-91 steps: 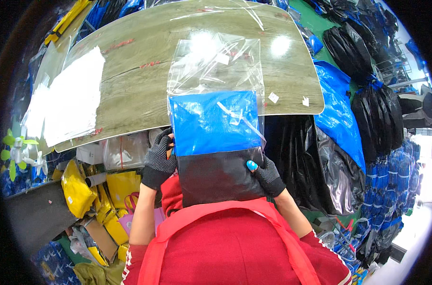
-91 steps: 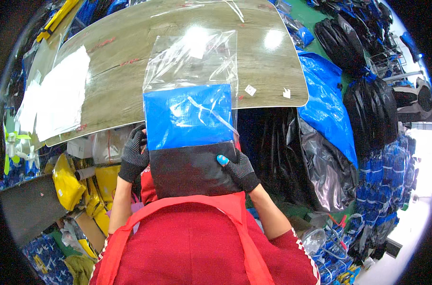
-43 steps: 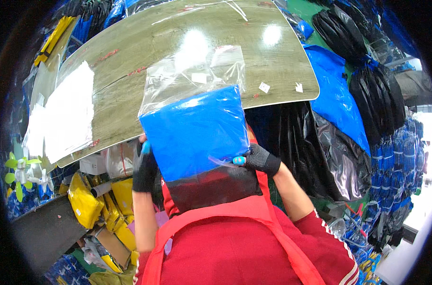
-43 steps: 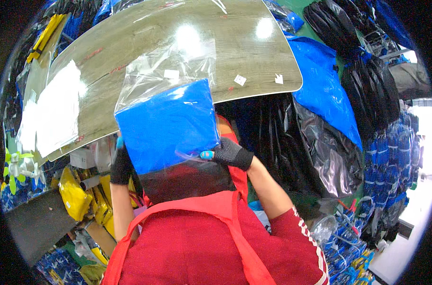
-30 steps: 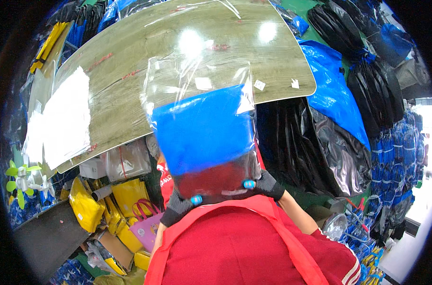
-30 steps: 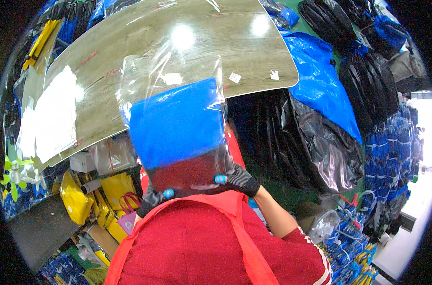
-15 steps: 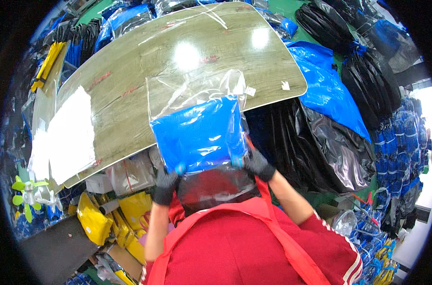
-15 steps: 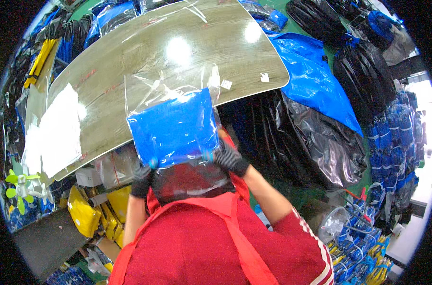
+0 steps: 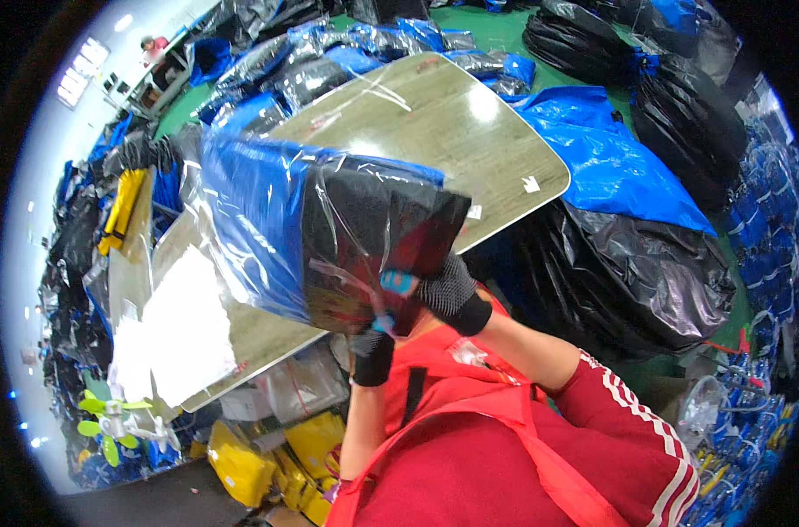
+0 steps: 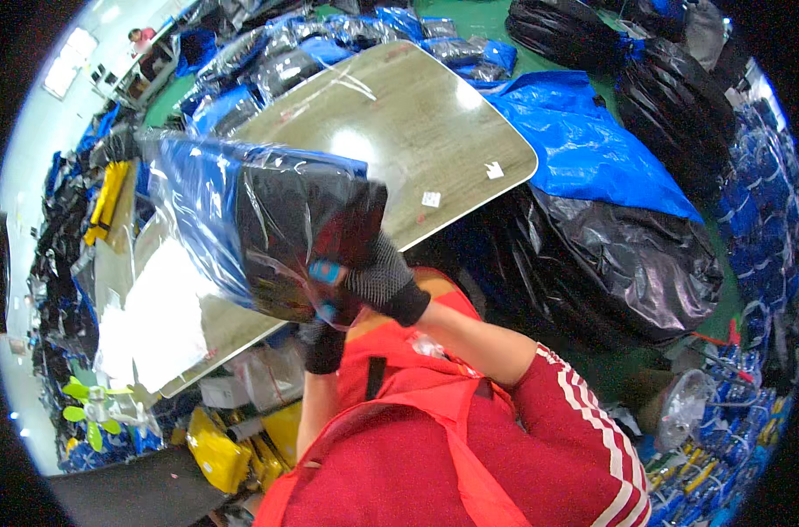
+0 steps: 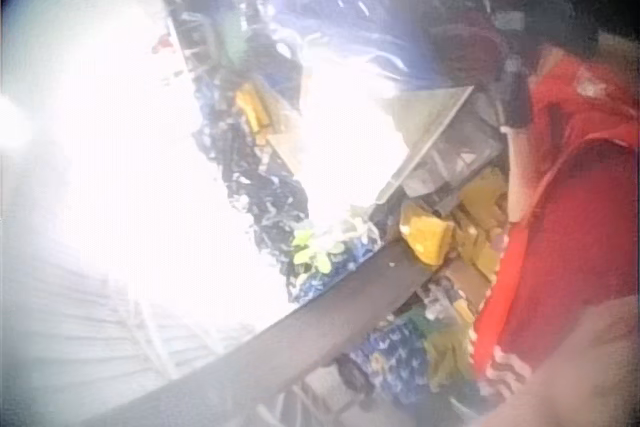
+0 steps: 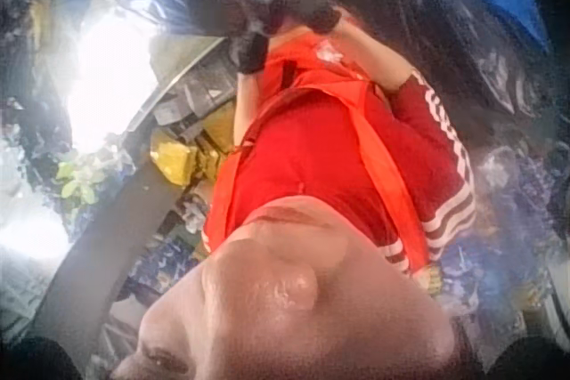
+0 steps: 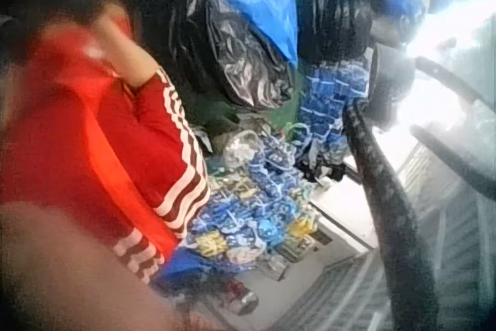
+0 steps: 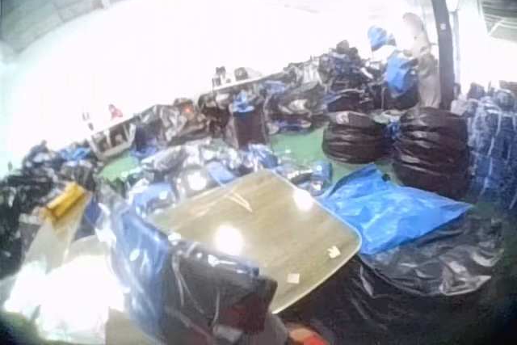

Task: The person repeatedly picks up blue and black soft goods, folds them, and places them into clear plastic bags on a table. The person handles each item one at a time, folds it, and inserts it into a bag, then sets the bag aside.

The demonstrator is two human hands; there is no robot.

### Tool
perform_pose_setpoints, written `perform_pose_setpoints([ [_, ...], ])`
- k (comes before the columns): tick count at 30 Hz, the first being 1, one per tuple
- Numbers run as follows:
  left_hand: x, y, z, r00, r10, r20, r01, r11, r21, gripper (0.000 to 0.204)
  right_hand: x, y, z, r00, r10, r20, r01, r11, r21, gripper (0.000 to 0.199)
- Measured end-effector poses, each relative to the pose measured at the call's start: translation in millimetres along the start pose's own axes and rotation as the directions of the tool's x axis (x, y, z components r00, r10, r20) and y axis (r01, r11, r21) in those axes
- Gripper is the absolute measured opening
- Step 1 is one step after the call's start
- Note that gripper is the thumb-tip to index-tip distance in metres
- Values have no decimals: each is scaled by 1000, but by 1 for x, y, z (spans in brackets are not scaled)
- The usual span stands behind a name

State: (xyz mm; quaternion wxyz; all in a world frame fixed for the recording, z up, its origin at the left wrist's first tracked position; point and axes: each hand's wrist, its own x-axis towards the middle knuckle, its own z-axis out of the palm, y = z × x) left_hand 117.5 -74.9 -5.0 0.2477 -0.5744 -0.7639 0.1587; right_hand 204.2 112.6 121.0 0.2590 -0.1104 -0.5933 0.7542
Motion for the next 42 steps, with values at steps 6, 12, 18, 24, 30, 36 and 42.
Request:
perform_pose_setpoints([
  [6, 26, -86, -122, 728, -684, -47, 100, 175, -979, 54, 51, -54, -27, 679, -574, 457, 734, 516, -442, 65],
  [12, 56, -176, -107, 817, -484, -313, 138, 692, -709, 73, 60, -59, -23, 614, -676, 409, 753, 344, -562, 81],
  [18, 71, -156, -78, 599, -722, -346, 180, 542, -821, 83, 83, -32, -36, 986, -148, -71, 157, 977, 143, 49],
  [24, 84, -140, -95, 314, -949, 8, -308, -110, -945, 44, 98, 3, -11, 894, -386, -228, 371, 922, -106, 29],
  [30, 82, -158, -138, 215, -976, 47, -14, -51, -999, 41, 95, -42, 17, 884, -419, -208, 395, 907, -149, 23],
  [36, 83, -219, -148, 202, -930, -308, 92, 331, -939, 42, 127, -93, 22, 694, -719, 5, 567, 543, -619, 27],
  [42, 33, -246, -185, 235, -967, -103, 26, 113, -993, 38, 79, -154, 30, 610, -789, 73, 682, 476, -555, 20],
])
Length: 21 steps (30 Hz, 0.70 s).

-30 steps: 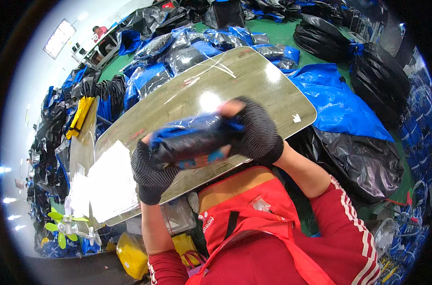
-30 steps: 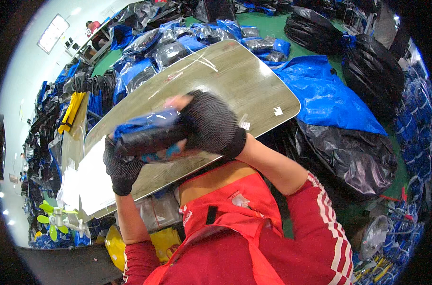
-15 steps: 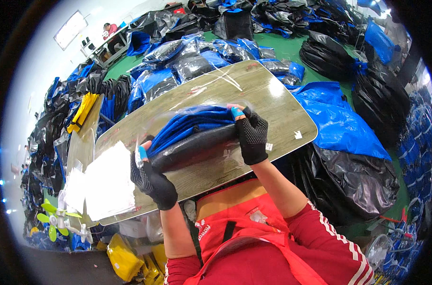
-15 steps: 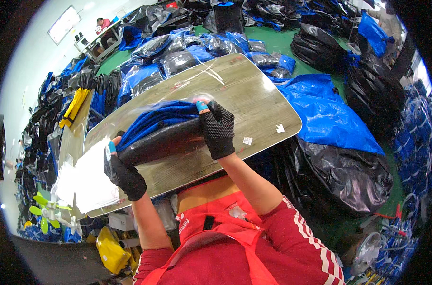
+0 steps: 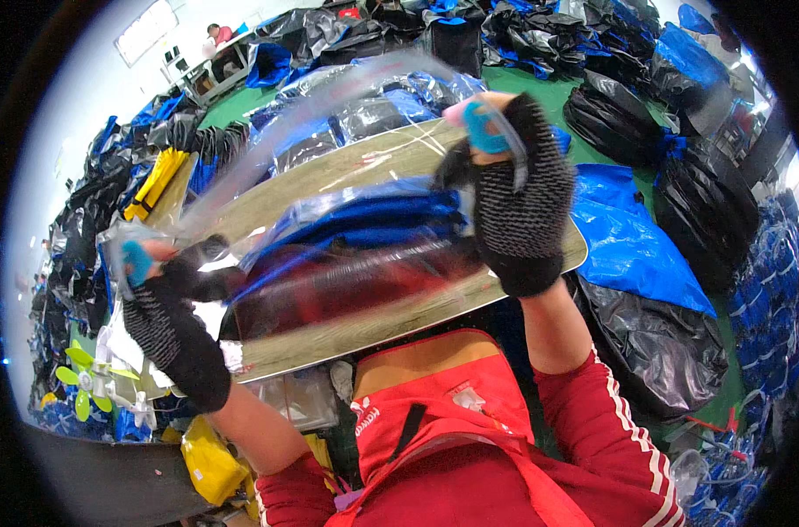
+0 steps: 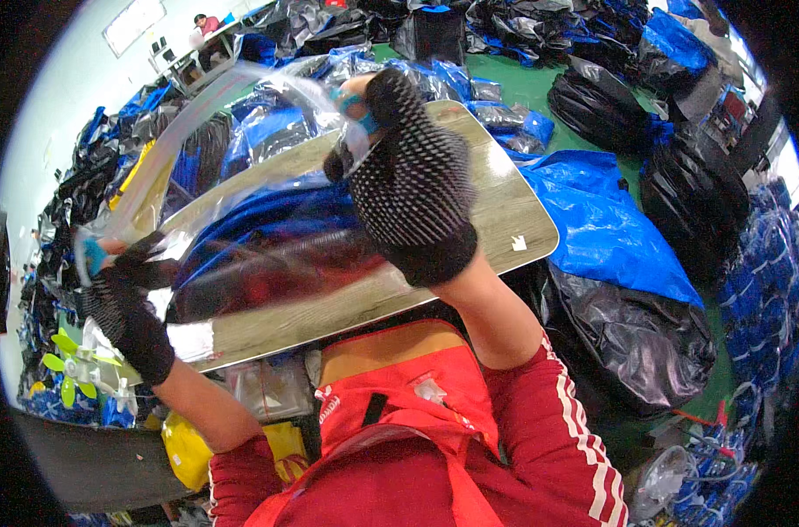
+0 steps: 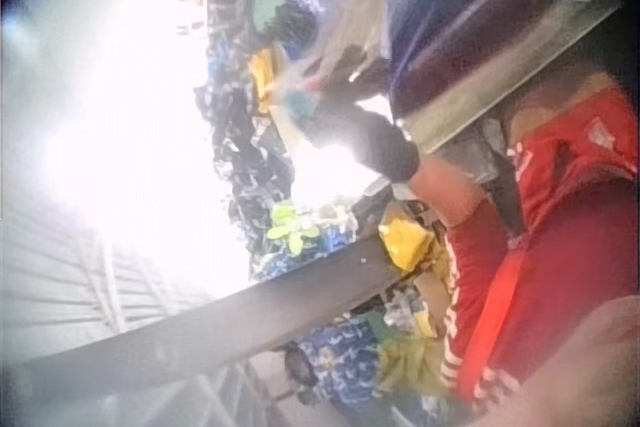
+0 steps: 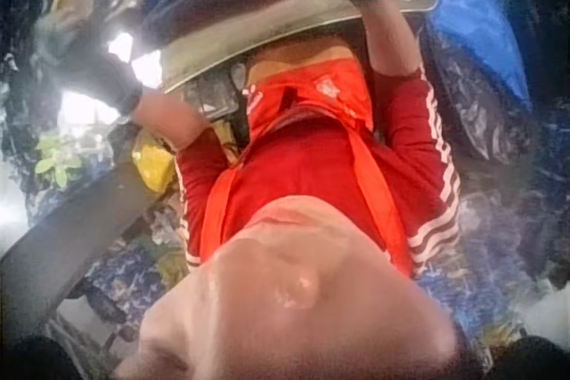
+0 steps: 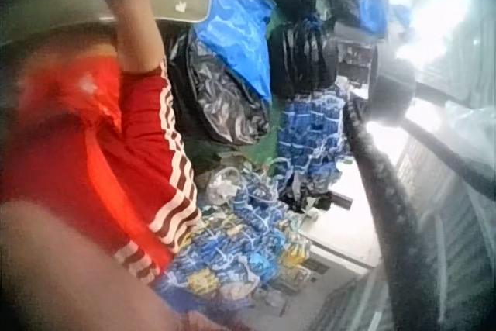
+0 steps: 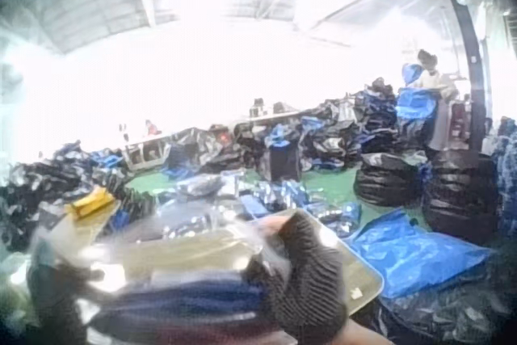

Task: The person repeatedly picks up blue and black soft goods, folds them, and places them into clear plastic bags on a table. The person handles each item one at a time, folds it, and inserts it into a bag, then sets the bag aside.

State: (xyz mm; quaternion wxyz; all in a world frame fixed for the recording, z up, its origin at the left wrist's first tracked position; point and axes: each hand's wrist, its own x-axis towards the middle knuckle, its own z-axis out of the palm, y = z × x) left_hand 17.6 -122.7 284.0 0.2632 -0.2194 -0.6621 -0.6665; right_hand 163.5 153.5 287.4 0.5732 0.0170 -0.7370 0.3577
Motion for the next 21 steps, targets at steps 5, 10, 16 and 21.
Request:
perform_pose_setpoints([
  [5, -9, -38, 15, 858, -122, 500, 177, 982, -65, 38, -27, 50, -5, 929, 132, 347, -5, 938, -346, 22],
  [10, -76, -206, 64, 495, -757, 427, 824, 564, 45, 39, -124, 198, 40, 391, 836, 384, -775, 524, -353, 22],
  [16, -100, -285, 57, 419, -726, 546, 907, 366, -208, 48, -124, 210, 51, 958, 286, 18, -255, 881, -398, 48],
  [21, -83, -238, 61, 386, -663, 641, 922, 258, -288, 31, -93, 153, 132, 809, -12, 587, 68, 995, -72, 23],
])
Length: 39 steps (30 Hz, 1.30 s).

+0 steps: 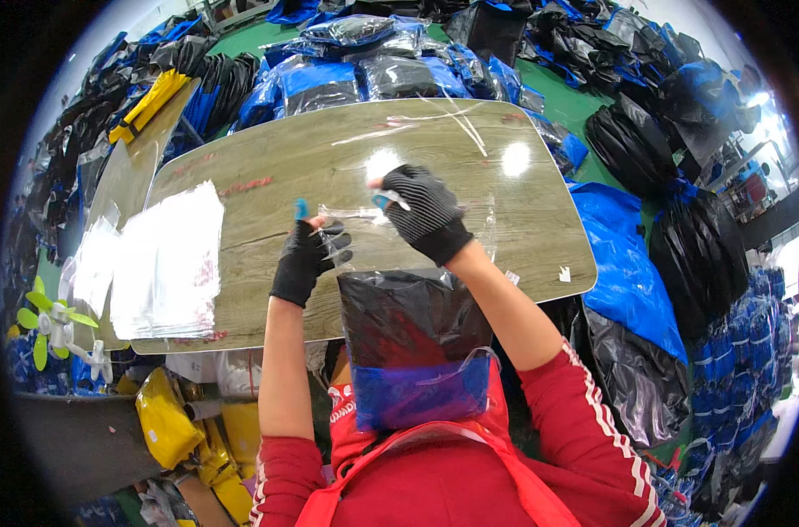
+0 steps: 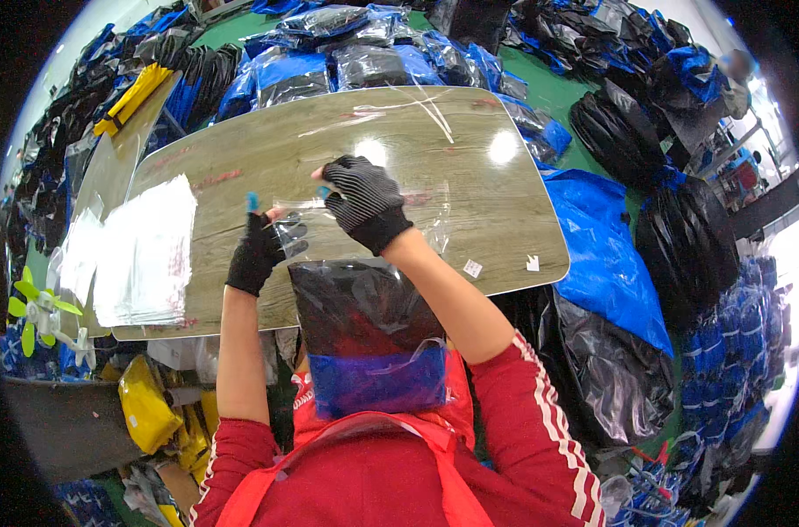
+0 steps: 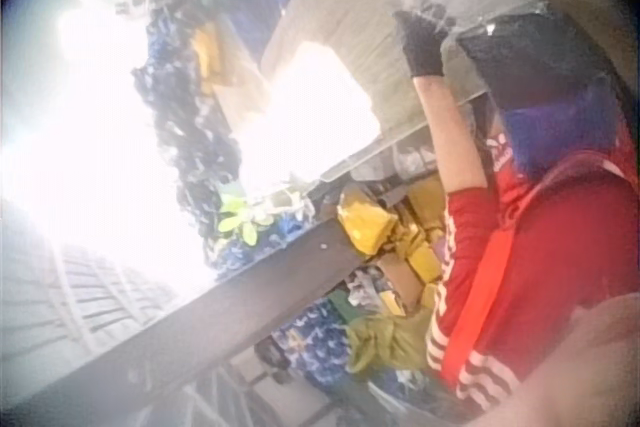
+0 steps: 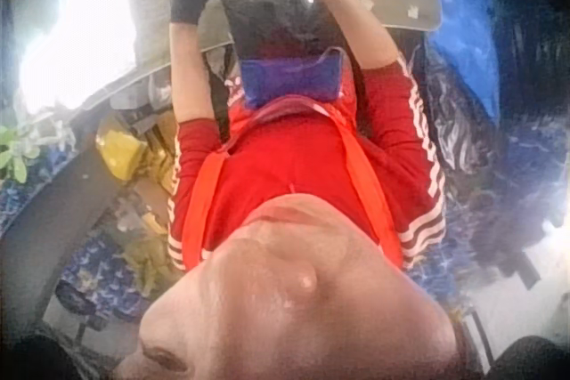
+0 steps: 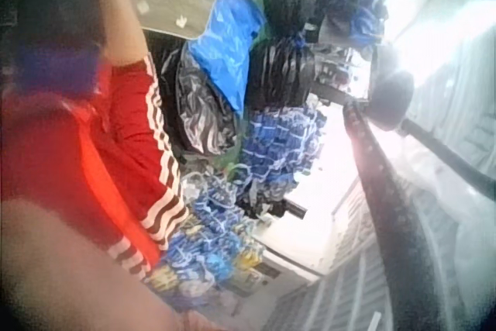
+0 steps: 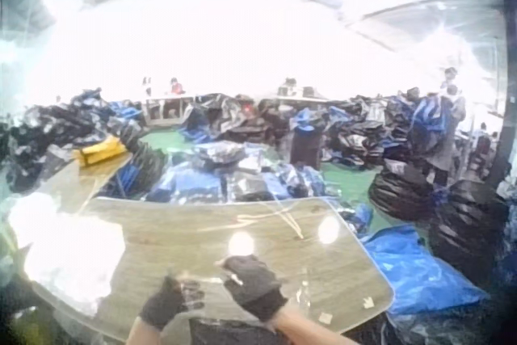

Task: The person repeatedly picks up blue and black soft goods, folds them, and places them into clear plastic bags on a table. The person handles each item one at a time, folds it, and inserts it into a bag, then sets the bag aside.

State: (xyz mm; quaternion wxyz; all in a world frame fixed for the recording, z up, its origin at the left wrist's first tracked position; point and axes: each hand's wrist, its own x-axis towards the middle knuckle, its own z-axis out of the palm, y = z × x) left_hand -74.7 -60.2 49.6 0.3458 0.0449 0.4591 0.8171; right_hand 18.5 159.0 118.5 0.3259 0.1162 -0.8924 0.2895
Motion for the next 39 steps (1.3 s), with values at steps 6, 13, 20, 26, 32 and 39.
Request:
perform_pose_setpoints([
  [6, -11, 12, 21, 985, 137, 103, -159, 953, 256, 35, 29, -15, 35, 923, 7, 385, 78, 976, -204, 16],
  [13, -19, 13, 23, 906, 371, 201, -398, 592, 701, 30, 42, -10, 29, 867, -186, 462, 293, 941, -171, 19],
  [20, -26, 19, 28, 907, 337, 253, -406, 537, 739, 28, 51, -6, 15, 815, -372, 444, 483, 860, -165, 28],
  [26, -30, 20, 33, 942, 279, 184, -325, 638, 698, 26, 46, -7, 3, 859, -279, 430, 317, 948, -18, 21],
  [32, -29, 12, 32, 824, 441, 355, -471, 187, 862, 24, 32, 5, 19, 871, -180, 457, 290, 939, -183, 19],
  [39, -17, 19, 10, 965, 262, 1, -220, 806, 549, 23, 37, 83, -142, 744, 647, -168, -610, 555, -565, 27],
])
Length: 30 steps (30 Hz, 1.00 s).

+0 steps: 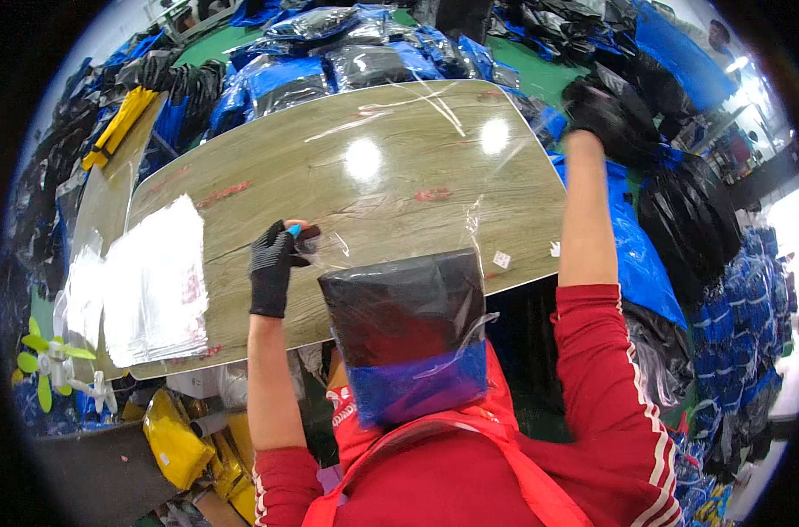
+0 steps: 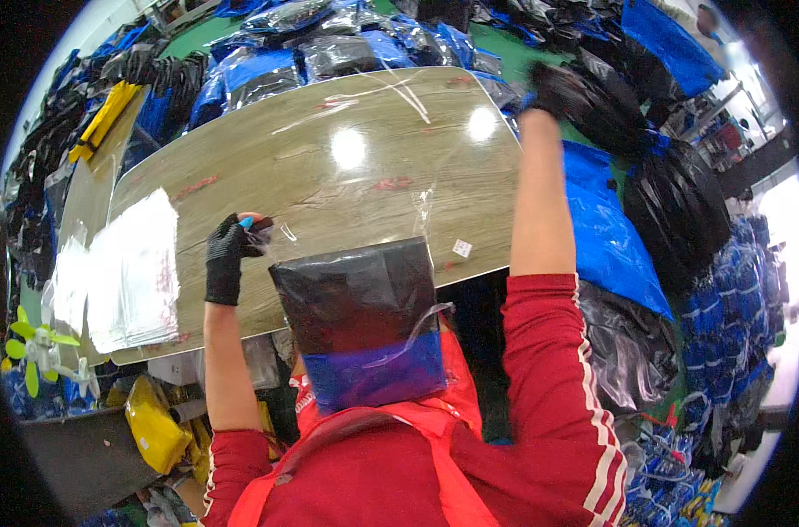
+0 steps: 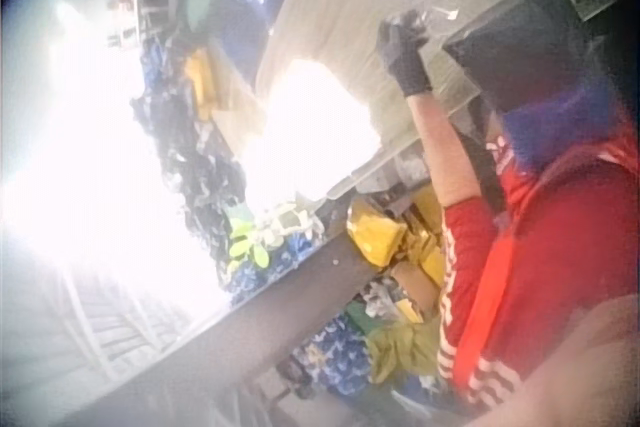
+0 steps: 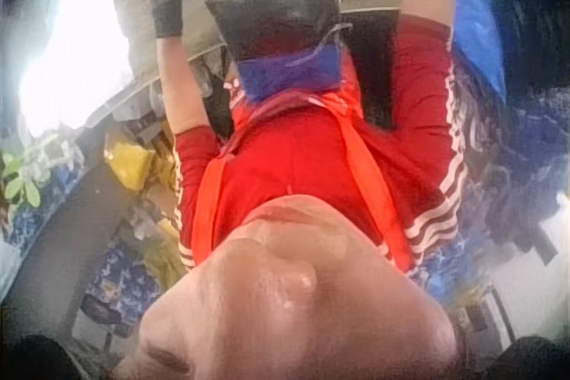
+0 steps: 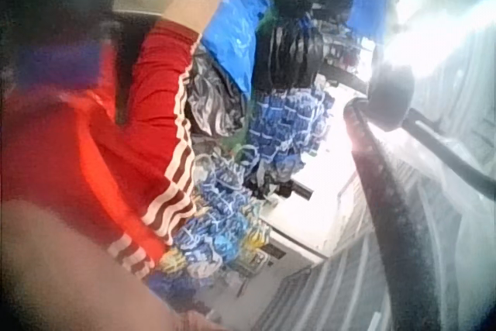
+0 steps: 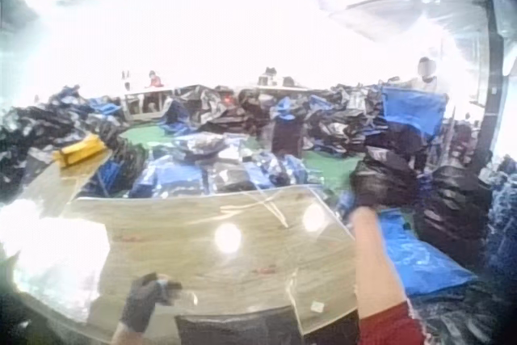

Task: The person repeatedly picks up blue and black soft goods, folds them, and places them into clear plastic bags on a table. The person handles each item one at a time, folds it, and inserts it into a bag, then sets the bag aside.

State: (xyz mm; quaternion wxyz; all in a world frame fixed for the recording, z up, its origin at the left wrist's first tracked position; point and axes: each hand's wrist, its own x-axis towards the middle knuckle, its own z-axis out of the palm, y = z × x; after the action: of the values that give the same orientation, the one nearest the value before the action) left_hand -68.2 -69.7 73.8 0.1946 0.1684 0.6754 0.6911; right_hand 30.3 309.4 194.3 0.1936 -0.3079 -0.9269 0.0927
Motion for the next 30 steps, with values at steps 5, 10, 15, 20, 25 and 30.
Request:
perform_pose_setpoints([
  [5, 12, 8, -14, 980, -152, 130, 155, 988, -13, 31, -45, 65, 51, 883, 156, 442, -355, 838, 414, 40],
  [10, -1, 9, -19, 963, -192, 187, 237, 937, -258, 36, -101, 49, 97, 743, -191, 641, -639, 81, 765, 35],
  [15, -56, -10, -29, 914, 190, 358, -65, 940, -334, 25, -160, 82, 60, 700, -656, 283, -24, 375, 927, 30],
  [20, -89, 30, -26, 843, -31, 537, -415, 597, 686, 32, -189, 90, 0, 590, -622, 514, 262, 750, 607, 44],
  [25, -71, 71, 36, 863, 293, 412, -469, 156, 870, 32, -172, 18, -15, 780, -622, 62, 517, 698, 495, 42],
  [30, -86, 24, 36, 831, 62, 553, -549, 256, 796, 45, -245, 1, 88, 807, -570, 151, 508, 802, 313, 86],
])
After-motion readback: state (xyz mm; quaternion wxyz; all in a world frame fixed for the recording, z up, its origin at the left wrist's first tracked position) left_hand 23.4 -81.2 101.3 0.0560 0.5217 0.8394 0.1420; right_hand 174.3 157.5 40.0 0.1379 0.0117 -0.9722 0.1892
